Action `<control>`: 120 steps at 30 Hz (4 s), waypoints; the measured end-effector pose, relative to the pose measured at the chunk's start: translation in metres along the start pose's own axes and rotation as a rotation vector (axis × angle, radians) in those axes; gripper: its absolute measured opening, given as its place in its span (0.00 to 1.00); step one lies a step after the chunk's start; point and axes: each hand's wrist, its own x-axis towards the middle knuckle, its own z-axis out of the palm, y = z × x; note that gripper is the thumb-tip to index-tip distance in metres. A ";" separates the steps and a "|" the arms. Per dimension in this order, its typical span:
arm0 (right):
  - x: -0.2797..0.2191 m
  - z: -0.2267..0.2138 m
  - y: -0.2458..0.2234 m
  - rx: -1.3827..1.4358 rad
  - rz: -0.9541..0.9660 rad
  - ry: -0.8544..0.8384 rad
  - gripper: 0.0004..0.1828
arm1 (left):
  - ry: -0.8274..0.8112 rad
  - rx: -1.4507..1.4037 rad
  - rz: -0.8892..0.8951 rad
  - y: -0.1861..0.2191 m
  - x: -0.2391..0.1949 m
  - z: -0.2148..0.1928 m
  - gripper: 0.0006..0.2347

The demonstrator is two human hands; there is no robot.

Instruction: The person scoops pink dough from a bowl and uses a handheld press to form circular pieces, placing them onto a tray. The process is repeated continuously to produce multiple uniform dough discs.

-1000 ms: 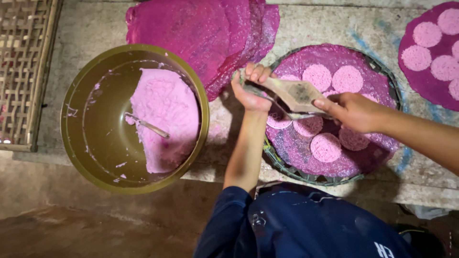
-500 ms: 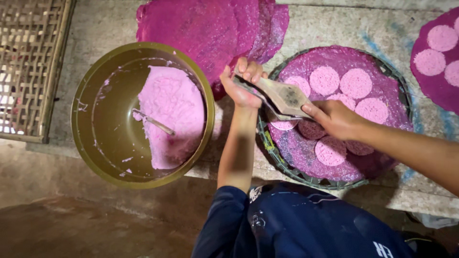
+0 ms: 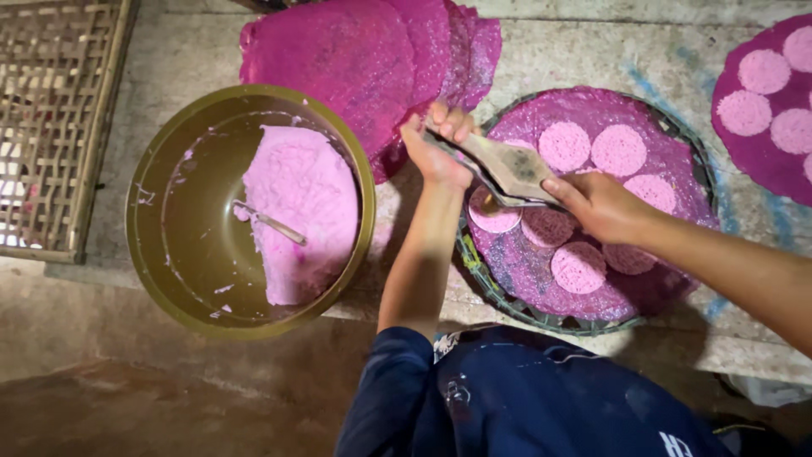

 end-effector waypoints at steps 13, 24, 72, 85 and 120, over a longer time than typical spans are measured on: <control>-0.033 0.054 0.023 0.402 -0.306 0.219 0.18 | 0.032 0.858 -0.070 0.037 -0.054 -0.005 0.22; -0.110 0.072 0.113 0.964 -0.368 0.531 0.45 | -0.286 2.271 0.039 -0.013 -0.118 -0.013 0.51; -0.089 0.048 -0.243 0.272 -0.970 -1.011 0.27 | -0.689 2.219 0.122 0.248 -0.338 0.059 0.24; 0.081 0.051 -0.342 -0.944 -1.713 0.881 0.31 | -0.105 0.725 0.016 0.298 -0.328 0.040 0.17; 0.046 0.131 -0.317 -1.029 -0.493 -0.650 0.25 | 0.500 1.782 1.118 0.335 -0.280 0.011 0.11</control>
